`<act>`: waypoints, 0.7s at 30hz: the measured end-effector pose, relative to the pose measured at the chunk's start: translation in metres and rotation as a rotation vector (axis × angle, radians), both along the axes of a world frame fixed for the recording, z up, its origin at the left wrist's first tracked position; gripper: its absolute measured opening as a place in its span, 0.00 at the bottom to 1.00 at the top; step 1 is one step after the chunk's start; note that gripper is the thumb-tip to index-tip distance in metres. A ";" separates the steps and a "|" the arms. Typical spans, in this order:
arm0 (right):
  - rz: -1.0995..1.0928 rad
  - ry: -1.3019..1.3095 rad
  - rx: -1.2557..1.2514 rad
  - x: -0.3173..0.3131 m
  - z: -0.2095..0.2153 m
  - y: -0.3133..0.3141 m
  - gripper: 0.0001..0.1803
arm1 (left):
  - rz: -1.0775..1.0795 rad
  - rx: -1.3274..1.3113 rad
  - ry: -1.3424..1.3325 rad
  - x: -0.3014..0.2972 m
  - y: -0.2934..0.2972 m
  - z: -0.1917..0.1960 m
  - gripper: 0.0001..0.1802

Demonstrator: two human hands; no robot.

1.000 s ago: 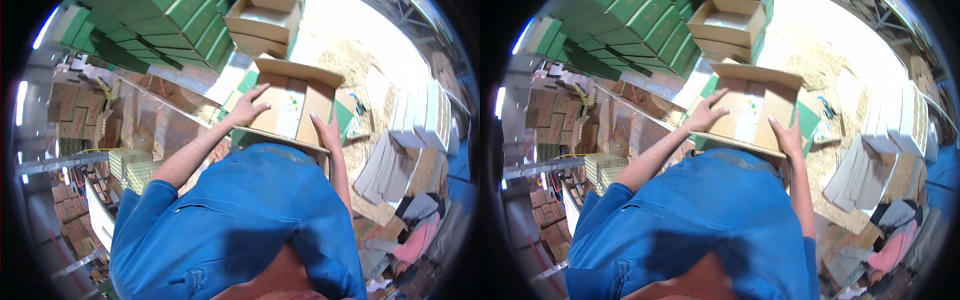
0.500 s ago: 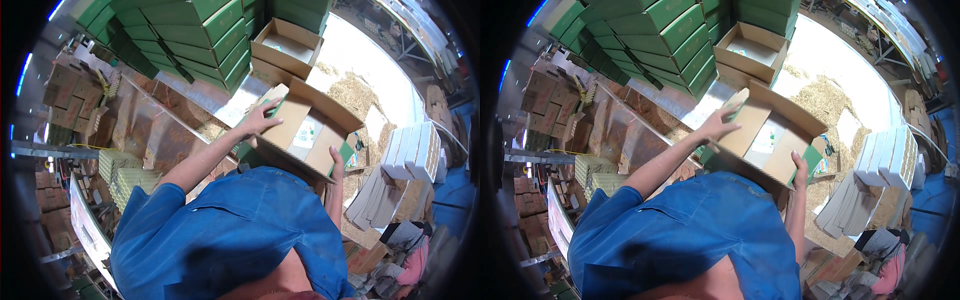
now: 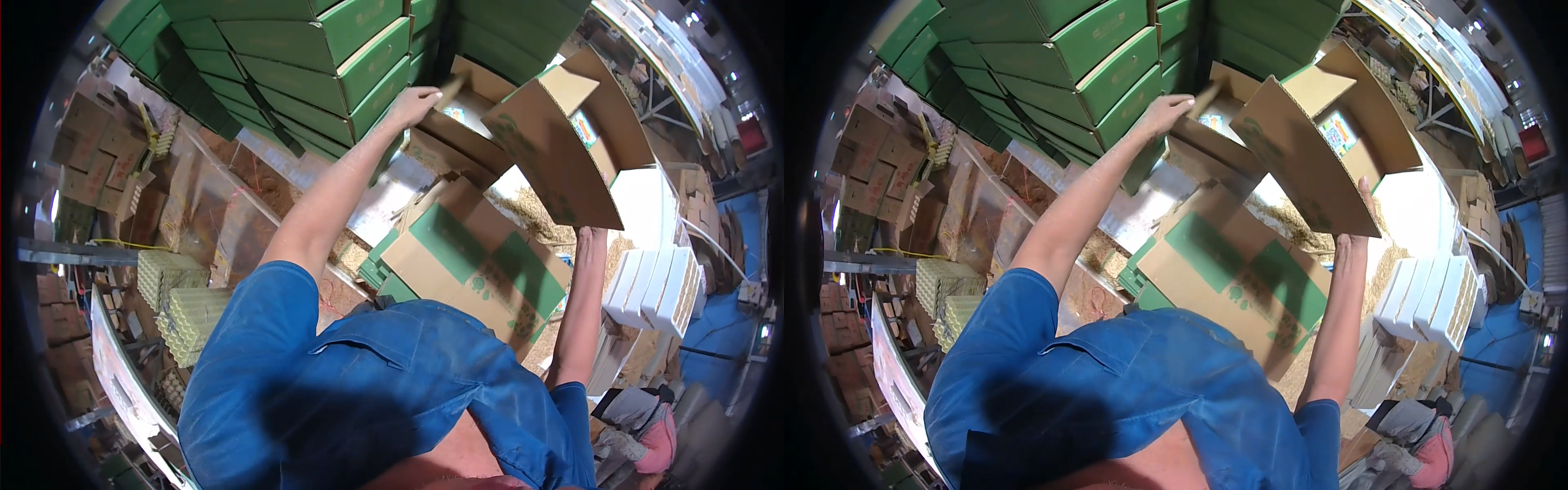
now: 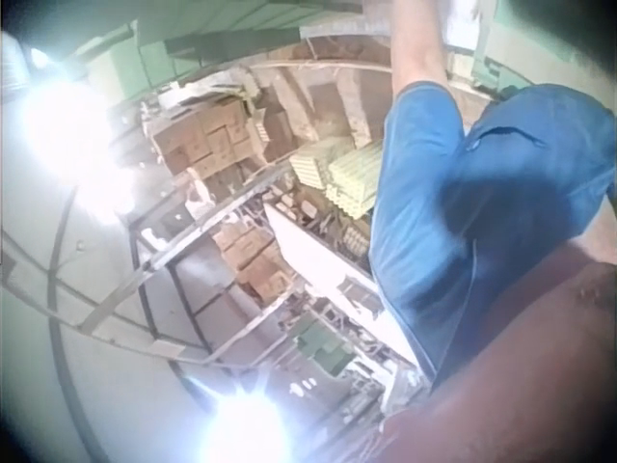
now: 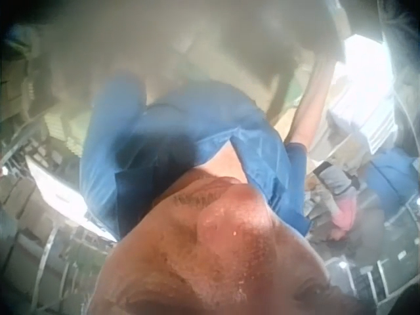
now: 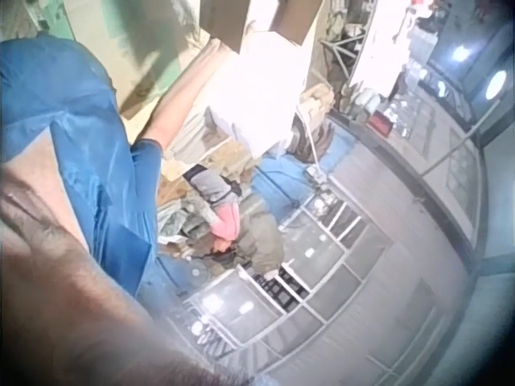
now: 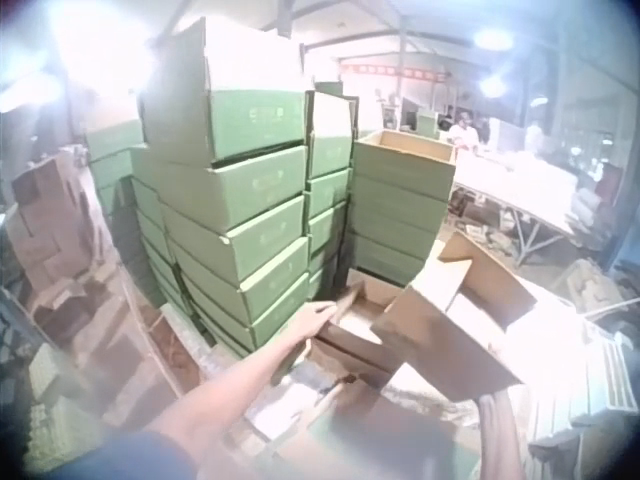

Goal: The person assembles cardboard boxes by unfolding flat sheets, tucking in flaps, and filling them with a tray of grain-like material before closing them.

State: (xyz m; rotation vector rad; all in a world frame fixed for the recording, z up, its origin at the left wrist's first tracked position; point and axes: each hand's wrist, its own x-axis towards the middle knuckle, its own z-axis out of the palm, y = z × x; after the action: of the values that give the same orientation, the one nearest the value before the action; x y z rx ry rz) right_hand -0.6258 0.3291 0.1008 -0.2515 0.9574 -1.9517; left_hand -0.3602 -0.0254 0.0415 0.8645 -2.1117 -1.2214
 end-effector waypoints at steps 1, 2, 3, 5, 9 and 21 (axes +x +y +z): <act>-0.036 0.109 0.006 -0.004 -0.010 -0.015 0.33 | -0.016 0.061 -0.146 0.000 -0.004 -0.007 0.24; -0.020 0.105 0.013 -0.009 -0.020 -0.030 0.33 | -0.002 0.069 -0.150 0.002 -0.007 -0.013 0.24; 0.024 0.040 -0.014 -0.012 -0.026 -0.041 0.30 | -0.061 -0.041 -0.168 0.000 -0.008 -0.014 0.22; 0.096 -0.032 -0.017 -0.017 -0.040 -0.062 0.25 | -0.120 -0.222 -0.222 -0.001 -0.008 -0.017 0.19; -0.026 -0.019 -0.009 -0.037 -0.069 -0.116 0.19 | -0.104 -0.111 -0.199 0.002 -0.006 -0.024 0.19; 0.146 0.470 0.548 -0.002 -0.044 -0.183 0.29 | 0.166 0.449 0.325 0.023 0.024 -0.073 0.28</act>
State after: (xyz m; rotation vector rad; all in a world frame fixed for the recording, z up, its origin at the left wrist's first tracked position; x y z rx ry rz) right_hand -0.6275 0.1457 0.0563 -0.4561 1.6842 -1.4497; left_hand -0.3377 -0.0010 -0.0310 0.9310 -1.5033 -1.6499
